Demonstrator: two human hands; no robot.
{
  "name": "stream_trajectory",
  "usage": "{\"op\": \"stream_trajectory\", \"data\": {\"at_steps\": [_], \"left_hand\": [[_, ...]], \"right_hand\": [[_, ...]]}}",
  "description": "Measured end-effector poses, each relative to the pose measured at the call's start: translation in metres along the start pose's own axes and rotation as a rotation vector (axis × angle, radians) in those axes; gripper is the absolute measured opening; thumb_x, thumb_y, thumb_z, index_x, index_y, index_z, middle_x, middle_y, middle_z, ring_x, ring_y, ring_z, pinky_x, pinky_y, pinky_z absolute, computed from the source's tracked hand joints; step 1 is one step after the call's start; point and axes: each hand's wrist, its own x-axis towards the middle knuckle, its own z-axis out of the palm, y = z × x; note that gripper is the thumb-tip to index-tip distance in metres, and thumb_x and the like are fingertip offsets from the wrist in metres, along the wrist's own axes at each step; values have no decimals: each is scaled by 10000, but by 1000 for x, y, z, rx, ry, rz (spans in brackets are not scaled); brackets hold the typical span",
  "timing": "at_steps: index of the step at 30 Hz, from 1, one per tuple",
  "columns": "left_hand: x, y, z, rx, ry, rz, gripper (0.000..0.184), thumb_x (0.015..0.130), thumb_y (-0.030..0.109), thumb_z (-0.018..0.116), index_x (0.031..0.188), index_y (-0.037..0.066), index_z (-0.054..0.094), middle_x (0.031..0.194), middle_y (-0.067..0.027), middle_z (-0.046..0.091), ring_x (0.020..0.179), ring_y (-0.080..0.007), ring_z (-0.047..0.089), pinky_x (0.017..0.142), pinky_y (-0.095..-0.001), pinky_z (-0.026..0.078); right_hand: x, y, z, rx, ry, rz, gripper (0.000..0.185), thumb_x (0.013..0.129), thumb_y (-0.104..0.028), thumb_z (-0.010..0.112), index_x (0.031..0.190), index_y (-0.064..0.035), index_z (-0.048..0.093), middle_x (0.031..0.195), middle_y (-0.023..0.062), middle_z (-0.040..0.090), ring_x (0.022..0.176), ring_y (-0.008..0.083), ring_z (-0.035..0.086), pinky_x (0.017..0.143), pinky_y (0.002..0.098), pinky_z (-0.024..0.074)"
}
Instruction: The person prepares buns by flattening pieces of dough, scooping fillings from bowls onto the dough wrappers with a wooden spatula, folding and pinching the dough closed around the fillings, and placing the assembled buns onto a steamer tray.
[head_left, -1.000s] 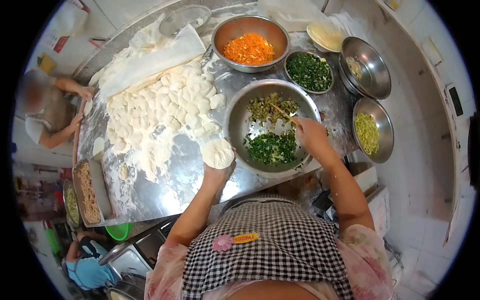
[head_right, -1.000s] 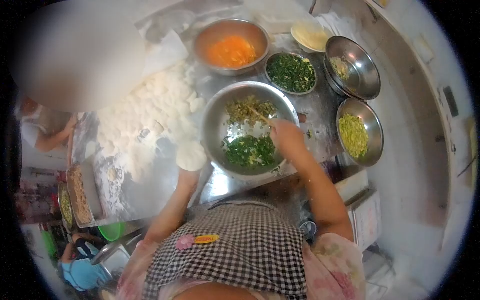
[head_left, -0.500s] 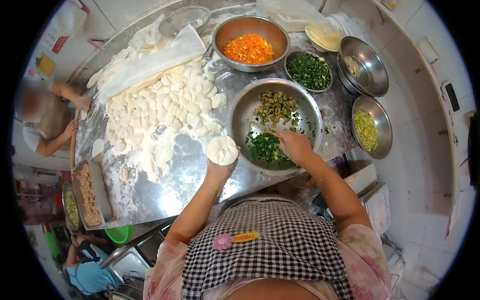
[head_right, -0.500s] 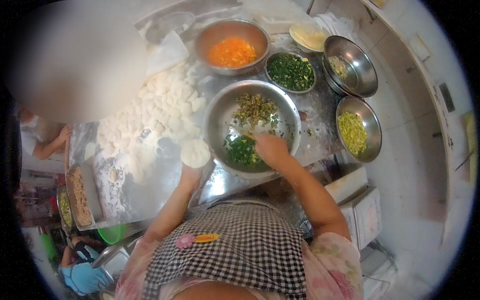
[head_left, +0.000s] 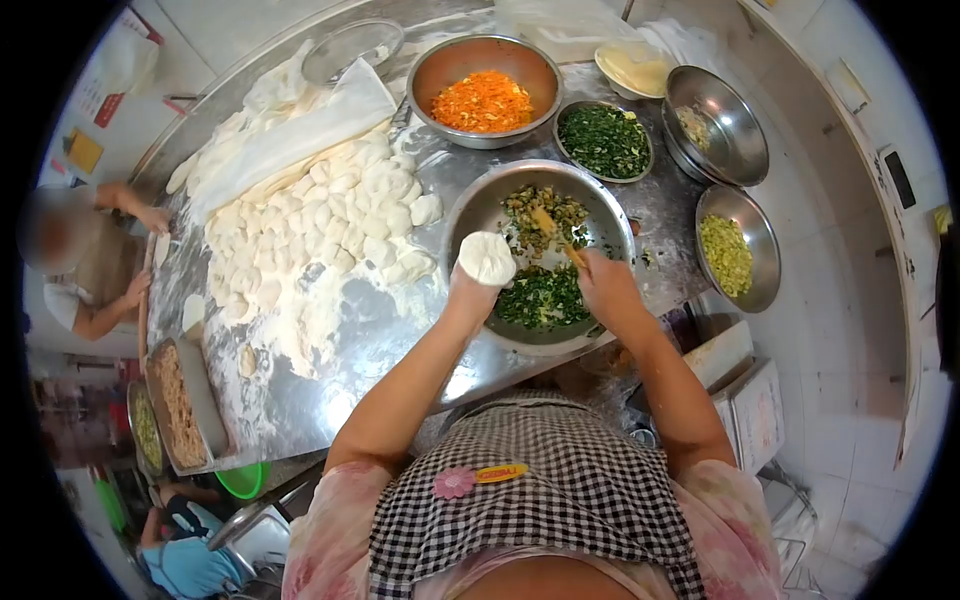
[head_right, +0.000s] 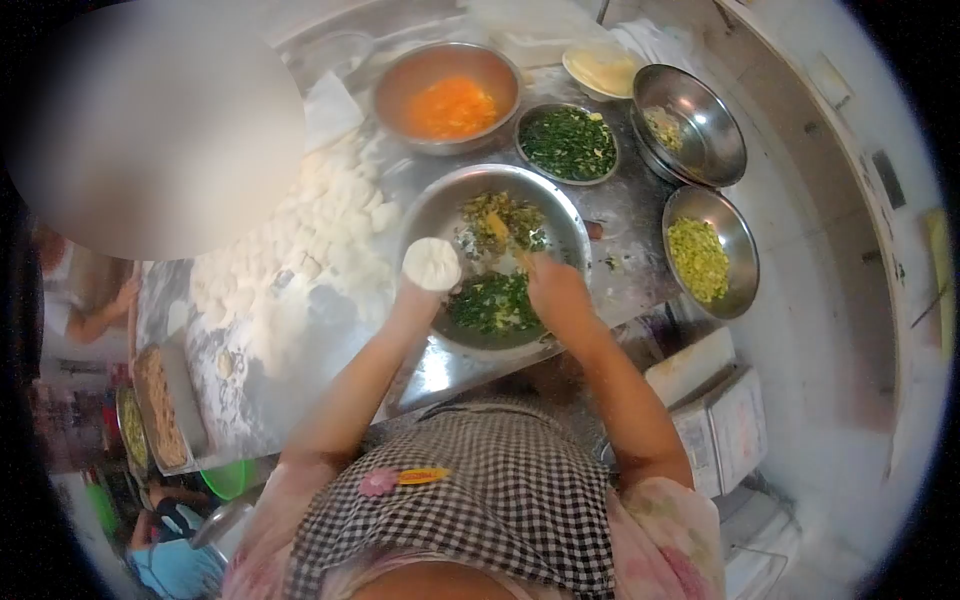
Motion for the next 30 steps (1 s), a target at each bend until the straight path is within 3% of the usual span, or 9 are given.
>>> {"op": "stream_trajectory", "data": {"at_steps": [1, 3, 5, 9, 10, 17, 23, 26, 30], "left_hand": [[12, 3, 5, 115, -59, -39, 79, 816, 121, 545, 839, 49, 569, 753, -47, 569, 671, -122, 554, 550, -248, 427], [34, -14, 13, 64, -17, -61, 78, 780, 135, 561, 756, 60, 555, 651, -16, 537, 588, -105, 516, 507, -243, 382], [62, -60, 3, 377, -17, 109, 104, 763, 160, 573, 759, 57, 565, 661, -57, 562, 599, -166, 551, 526, -288, 414], [79, -46, 20, 850, 130, 68, 187, 773, 175, 554, 891, 30, 551, 838, -220, 604, 759, -408, 591, 707, -466, 477], [83, -52, 21, 837, 146, 132, 230, 793, 213, 550, 868, -3, 524, 804, -254, 598, 806, -420, 596, 726, -478, 475], [74, -9, 39, 1130, 23, 27, 334, 759, 106, 603, 980, -51, 408, 861, -282, 593, 864, -410, 595, 762, -457, 477], [75, -20, 36, 1001, 53, 88, 393, 725, 86, 638, 1005, -36, 390, 922, -270, 584, 878, -429, 579, 785, -463, 471], [75, -30, 28, 996, 43, 172, 415, 717, 94, 651, 1012, -39, 393, 1003, -277, 540, 934, -434, 546, 806, -461, 461], [68, -25, 29, 1043, 13, 163, 460, 695, 71, 665, 1047, -36, 388, 1067, -276, 491, 987, -426, 513, 840, -446, 446]], "right_hand": [[-6, 0, -11, 45, 35, -6, 181, 838, -114, 467, 969, -36, 566, 795, 217, 612, 754, 399, 593, 697, 502, 450], [-11, 9, -30, -23, 25, 154, 214, 828, -114, 497, 1005, -38, 590, 825, 221, 618, 776, 390, 595, 692, 460, 461], [-10, 17, -33, -68, 16, 181, 222, 817, -111, 507, 1003, -38, 601, 827, 226, 616, 783, 391, 593, 693, 455, 461], [20, 32, -13, 2, 20, 3, 198, 800, -106, 501, 952, -32, 605, 805, 231, 608, 781, 403, 587, 700, 485, 451], [29, 32, -5, 50, 20, -33, 196, 797, -105, 503, 945, -30, 608, 806, 230, 609, 784, 404, 586, 700, 484, 451], [34, -8, 10, 204, -139, -104, 212, 822, -90, 476, 972, -21, 608, 813, 233, 605, 775, 401, 589, 696, 465, 458], [24, -5, -9, 118, -245, -142, 248, 847, -86, 431, 1026, -30, 594, 833, 230, 620, 793, 392, 604, 724, 467, 469], [3, -7, -51, 23, -204, 144, 243, 854, -94, 431, 1020, -25, 593, 850, 232, 618, 805, 392, 604, 733, 474, 467], [12, 14, -17, 39, -193, 109, 224, 857, -88, 429, 1001, -20, 586, 842, 230, 619, 802, 395, 605, 726, 476, 468]]}}
